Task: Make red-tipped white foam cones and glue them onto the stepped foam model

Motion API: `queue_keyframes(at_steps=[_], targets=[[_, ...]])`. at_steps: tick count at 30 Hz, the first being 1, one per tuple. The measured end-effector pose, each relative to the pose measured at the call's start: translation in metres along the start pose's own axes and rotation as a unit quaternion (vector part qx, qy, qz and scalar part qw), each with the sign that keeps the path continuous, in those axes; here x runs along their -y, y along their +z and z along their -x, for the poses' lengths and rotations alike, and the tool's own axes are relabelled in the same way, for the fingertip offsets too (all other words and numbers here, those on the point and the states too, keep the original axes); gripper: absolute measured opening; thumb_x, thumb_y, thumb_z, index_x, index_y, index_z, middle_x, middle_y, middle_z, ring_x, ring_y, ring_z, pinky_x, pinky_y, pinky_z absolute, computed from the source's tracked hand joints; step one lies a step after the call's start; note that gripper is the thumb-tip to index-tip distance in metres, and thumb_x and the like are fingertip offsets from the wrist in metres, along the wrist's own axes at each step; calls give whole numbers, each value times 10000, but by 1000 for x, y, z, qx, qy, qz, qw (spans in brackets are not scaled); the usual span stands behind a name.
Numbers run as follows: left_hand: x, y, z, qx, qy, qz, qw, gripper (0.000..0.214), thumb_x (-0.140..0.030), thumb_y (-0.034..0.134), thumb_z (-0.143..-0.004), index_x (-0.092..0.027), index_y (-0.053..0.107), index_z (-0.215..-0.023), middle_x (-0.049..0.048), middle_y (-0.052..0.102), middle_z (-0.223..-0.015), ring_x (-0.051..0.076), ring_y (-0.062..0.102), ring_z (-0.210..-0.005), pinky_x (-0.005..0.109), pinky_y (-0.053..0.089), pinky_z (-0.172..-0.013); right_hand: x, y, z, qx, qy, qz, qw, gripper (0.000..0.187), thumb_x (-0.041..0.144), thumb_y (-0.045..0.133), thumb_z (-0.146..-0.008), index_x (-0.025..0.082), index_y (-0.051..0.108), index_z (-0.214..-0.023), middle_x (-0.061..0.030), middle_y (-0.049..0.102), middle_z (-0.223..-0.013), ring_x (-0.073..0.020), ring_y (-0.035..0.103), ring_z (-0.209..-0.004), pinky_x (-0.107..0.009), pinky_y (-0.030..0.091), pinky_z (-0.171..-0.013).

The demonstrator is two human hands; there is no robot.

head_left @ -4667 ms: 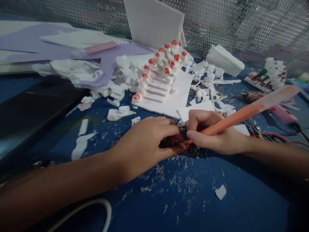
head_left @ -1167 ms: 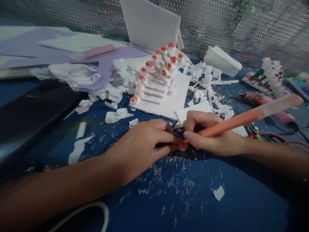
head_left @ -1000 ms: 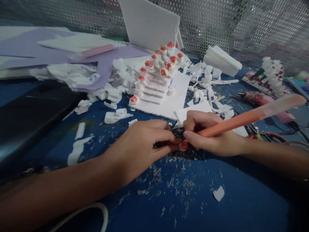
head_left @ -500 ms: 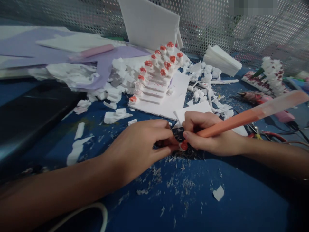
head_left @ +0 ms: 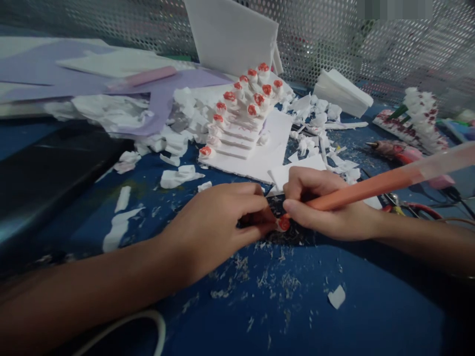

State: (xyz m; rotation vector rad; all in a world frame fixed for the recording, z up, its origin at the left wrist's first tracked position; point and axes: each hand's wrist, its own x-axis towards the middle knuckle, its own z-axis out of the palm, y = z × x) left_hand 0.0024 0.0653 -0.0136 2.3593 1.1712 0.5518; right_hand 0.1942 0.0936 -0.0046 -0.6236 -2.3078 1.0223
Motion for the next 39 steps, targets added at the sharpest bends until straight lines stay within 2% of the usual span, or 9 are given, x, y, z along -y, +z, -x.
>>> queue_keyframes(at_steps=[3, 18, 39], targets=[[0, 0, -1, -2, -6, 4, 1000, 87, -182, 607, -732, -187, 637, -651, -24, 548, -639, 101, 504, -590, 203, 338, -523, 1, 0, 0, 22, -10, 22, 999, 182, 178, 507, -818, 147, 413, -665, 56, 430, -596, -13, 375, -522, -128, 307, -467], [-1, 0, -2, 2, -18, 31, 999, 83, -197, 581, -738, -181, 641, -683, -14, 597, -685, 106, 539, -612, 193, 373, -531, 1, -2, 2, 31, -43, 40, 998, 219, 158, 518, -798, 149, 395, -618, 65, 387, -561, -6, 350, -494, -121, 290, -458], [0, 1, -2, 11, -18, 17, 1000, 78, -200, 585, -751, -174, 627, -691, -12, 562, -674, 98, 515, -594, 193, 361, -515, -3, -4, 0, 36, -13, 3, 999, 248, 105, 522, -761, 161, 352, -590, 68, 361, -548, -13, 337, -488, -130, 281, -446]])
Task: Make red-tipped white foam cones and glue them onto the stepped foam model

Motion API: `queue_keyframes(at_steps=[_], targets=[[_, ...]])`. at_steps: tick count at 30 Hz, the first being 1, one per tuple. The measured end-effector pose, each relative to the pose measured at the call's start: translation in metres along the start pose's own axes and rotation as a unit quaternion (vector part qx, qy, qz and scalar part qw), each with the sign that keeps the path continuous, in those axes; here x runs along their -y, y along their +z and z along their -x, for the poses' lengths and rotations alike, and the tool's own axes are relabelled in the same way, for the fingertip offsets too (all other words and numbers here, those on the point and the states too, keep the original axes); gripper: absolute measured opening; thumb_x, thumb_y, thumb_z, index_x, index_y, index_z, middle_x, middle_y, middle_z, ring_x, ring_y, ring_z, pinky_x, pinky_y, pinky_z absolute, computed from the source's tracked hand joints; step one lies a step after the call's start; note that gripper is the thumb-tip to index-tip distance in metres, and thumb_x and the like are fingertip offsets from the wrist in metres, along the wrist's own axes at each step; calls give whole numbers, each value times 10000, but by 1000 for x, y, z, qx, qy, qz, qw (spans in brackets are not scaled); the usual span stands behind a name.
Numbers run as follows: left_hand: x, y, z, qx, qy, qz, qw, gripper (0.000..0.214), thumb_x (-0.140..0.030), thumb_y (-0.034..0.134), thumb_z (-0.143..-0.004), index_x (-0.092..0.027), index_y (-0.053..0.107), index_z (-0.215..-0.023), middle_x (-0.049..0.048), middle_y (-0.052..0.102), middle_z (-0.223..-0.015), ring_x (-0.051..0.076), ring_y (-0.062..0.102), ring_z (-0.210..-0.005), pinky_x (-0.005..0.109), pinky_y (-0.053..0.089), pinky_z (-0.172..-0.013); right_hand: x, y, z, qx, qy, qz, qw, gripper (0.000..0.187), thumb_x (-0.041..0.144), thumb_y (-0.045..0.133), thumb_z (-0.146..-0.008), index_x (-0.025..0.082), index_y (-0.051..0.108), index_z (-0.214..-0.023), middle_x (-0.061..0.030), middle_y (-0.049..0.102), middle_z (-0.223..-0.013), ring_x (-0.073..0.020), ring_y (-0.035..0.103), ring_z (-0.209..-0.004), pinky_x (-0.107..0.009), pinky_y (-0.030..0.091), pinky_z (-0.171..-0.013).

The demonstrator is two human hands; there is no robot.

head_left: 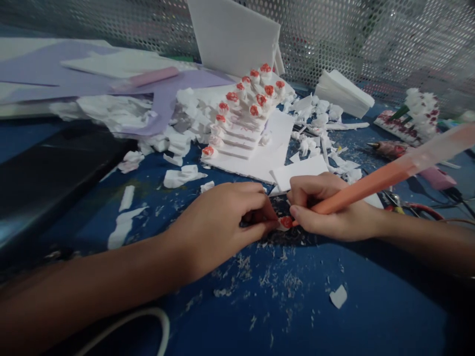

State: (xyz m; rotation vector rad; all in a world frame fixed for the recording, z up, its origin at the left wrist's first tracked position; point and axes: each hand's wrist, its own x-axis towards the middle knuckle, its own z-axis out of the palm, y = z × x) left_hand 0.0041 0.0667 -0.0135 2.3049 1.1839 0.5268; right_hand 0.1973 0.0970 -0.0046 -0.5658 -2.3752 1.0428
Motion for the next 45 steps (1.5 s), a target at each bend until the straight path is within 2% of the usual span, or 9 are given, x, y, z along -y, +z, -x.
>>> queue_keyframes(at_steps=[9, 14, 26, 30, 45], targets=[[0, -2, -1, 10, -6, 2, 1000, 71, -206, 589, -750, -190, 636, -699, -6, 565, -697, 115, 523, -632, 211, 362, -542, 0, -2, 0, -3, 23, -7, 1000, 237, 115, 529, -765, 153, 381, -584, 62, 384, -546, -17, 359, -493, -141, 294, -448], [0, -2, 0, 17, 15, 3, 1000, 59, -173, 594, -744, -196, 638, -714, -15, 568, -701, 109, 519, -640, 203, 355, -545, -2, 0, -1, -29, 59, -81, 995, 176, 139, 518, -792, 150, 407, -656, 62, 443, -559, -16, 424, -485, -134, 329, -439], [3, 1, 4, 6, 87, -41, 995, 160, -154, 500, -795, -196, 640, -730, 4, 561, -724, 120, 493, -630, 230, 347, -556, -3, 0, -1, 14, 35, -104, 994, 183, 133, 541, -787, 143, 411, -658, 66, 442, -569, -6, 375, -488, -120, 290, -419], [4, 1, 5, 7, 106, -63, 992, 175, -154, 482, -801, -198, 640, -740, 7, 550, -708, 124, 484, -620, 235, 340, -554, -3, 0, -1, 16, 27, -89, 996, 195, 139, 528, -797, 142, 406, -645, 66, 428, -571, -5, 364, -490, -124, 285, -426], [3, 1, 3, 5, 103, -53, 993, 107, -160, 548, -772, -188, 631, -711, 3, 553, -683, 132, 486, -605, 238, 294, -515, 1, -2, -1, 7, 29, -36, 999, 239, 136, 516, -785, 154, 372, -595, 69, 364, -545, -15, 342, -492, -142, 280, -444]])
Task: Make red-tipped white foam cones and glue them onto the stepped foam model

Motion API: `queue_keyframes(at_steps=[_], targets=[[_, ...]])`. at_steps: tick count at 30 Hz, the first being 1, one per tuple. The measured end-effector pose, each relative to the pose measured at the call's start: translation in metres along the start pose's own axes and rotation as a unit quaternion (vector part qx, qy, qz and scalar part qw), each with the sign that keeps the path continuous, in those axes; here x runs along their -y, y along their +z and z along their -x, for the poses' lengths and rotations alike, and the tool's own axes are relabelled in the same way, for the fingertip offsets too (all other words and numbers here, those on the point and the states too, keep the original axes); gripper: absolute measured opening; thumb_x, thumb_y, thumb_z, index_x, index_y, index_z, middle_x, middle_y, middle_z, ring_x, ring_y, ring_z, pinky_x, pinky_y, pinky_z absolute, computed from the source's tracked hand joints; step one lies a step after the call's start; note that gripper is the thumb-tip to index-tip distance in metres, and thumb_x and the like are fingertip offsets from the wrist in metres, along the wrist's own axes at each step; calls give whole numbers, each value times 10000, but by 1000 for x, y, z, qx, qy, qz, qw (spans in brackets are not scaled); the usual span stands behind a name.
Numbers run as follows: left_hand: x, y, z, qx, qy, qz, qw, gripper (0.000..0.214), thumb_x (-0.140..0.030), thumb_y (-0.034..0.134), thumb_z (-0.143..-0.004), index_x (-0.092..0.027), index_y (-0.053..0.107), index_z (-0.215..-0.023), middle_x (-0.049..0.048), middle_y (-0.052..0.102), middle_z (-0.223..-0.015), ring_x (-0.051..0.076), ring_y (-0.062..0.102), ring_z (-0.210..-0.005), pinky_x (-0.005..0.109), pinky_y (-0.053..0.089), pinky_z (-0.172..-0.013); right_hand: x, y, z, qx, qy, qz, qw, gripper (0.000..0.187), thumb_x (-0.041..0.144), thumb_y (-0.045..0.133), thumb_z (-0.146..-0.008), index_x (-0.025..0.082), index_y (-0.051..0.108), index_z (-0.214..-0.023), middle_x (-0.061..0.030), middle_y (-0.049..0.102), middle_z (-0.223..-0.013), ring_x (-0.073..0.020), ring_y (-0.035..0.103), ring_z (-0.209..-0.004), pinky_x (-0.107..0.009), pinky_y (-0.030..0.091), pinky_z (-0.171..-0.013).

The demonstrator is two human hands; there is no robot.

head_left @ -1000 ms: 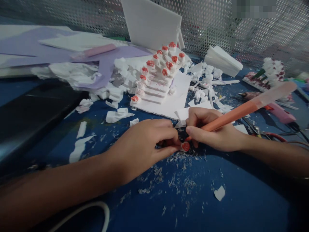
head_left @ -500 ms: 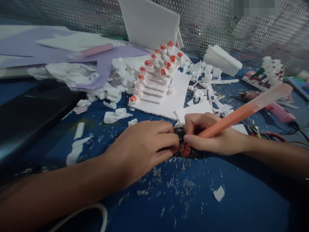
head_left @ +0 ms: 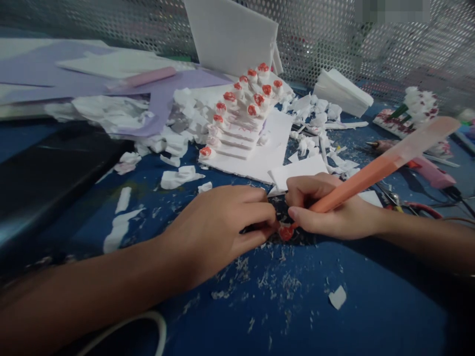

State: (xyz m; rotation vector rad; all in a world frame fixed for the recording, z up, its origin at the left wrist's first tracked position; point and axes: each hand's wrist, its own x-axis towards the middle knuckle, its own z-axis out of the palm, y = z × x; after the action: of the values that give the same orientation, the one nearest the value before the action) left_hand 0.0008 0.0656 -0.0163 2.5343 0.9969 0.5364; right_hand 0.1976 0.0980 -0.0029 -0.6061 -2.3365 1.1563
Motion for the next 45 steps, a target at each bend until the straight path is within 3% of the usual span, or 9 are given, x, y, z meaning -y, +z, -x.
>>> queue_keyframes(at_steps=[13, 18, 22, 25, 29, 31, 35, 38, 45], targets=[[-2, -1, -1, 4, -39, 13, 999, 93, -156, 565, -738, -184, 624, -672, 1, 554, -654, 139, 495, -627, 245, 317, -546, 0, -1, 0, 15, -4, -3, 1000, 228, 102, 520, -763, 153, 379, -591, 71, 367, -537, -11, 343, -484, -137, 287, -440], [-4, -1, 0, 13, -56, 27, 998, 81, -200, 544, -757, -197, 619, -725, -13, 559, -675, 126, 509, -640, 229, 343, -559, 2, -4, 0, -46, 13, -60, 997, 214, 208, 491, -829, 166, 399, -641, 68, 405, -522, -20, 365, -456, -155, 290, -417], [-8, -4, -2, 23, -84, 13, 996, 222, -311, 569, -739, -208, 606, -932, -9, 566, -717, 134, 525, -648, 225, 356, -549, 12, -18, -1, -115, -7, 38, 993, 251, 316, 483, -850, 169, 411, -660, 57, 422, -548, -23, 370, -470, -165, 281, -420], [-11, -6, -4, 37, -93, -6, 995, 333, -377, 588, -728, -211, 578, -1016, -3, 568, -750, 144, 531, -665, 236, 362, -566, 18, -34, -3, -113, -9, 240, 964, 260, 373, 504, -836, 167, 441, -689, 39, 455, -582, -39, 383, -495, -190, 280, -449], [-15, -7, -4, 51, -85, -18, 995, 391, -443, 593, -734, -218, 565, -1053, 11, 584, -813, 156, 540, -703, 243, 365, -577, 15, -49, -5, 34, 63, 565, 822, 110, 243, 454, -856, 163, 492, -790, 8, 503, -597, -86, 400, -507, -239, 198, -466], [-17, -7, -4, 44, -69, -26, 996, 407, -458, 591, -740, -214, 559, -1064, 20, 592, -844, 169, 547, -748, 255, 375, -610, 12, -51, -5, 81, 88, 605, 787, 74, 118, 442, -824, 151, 509, -828, -24, 551, -693, -107, 460, -573, -244, 198, -476], [-19, -3, -5, 31, -43, -43, 998, 350, -426, 594, -755, -192, 575, -1015, 33, 594, -859, 180, 549, -787, 270, 382, -651, 13, -54, -3, 118, 103, 574, 804, 301, 35, 419, -795, 161, 505, -1054, -62, 597, -897, -133, 546, -720, -232, 270, -513], [-21, -2, -9, 44, -58, -44, 996, 301, -374, 595, -764, -183, 586, -996, 37, 599, -855, 177, 551, -779, 260, 382, -630, 21, -64, 0, 82, 83, 563, 818, 372, 58, 387, -819, 187, 467, -1159, -74, 605, -1003, -149, 569, -796, -233, 320, -554], [-28, -10, -19, 25, -89, 18, 996, 186, -329, 499, -816, -197, 618, -869, 19, 589, -797, 144, 537, -707, 256, 393, -620, 35, -97, 46, 1, 173, 566, 806, 218, 309, 372, -869, 209, 554, -934, -40, 631, -869, -151, 544, -690, -246, 301, -543]])
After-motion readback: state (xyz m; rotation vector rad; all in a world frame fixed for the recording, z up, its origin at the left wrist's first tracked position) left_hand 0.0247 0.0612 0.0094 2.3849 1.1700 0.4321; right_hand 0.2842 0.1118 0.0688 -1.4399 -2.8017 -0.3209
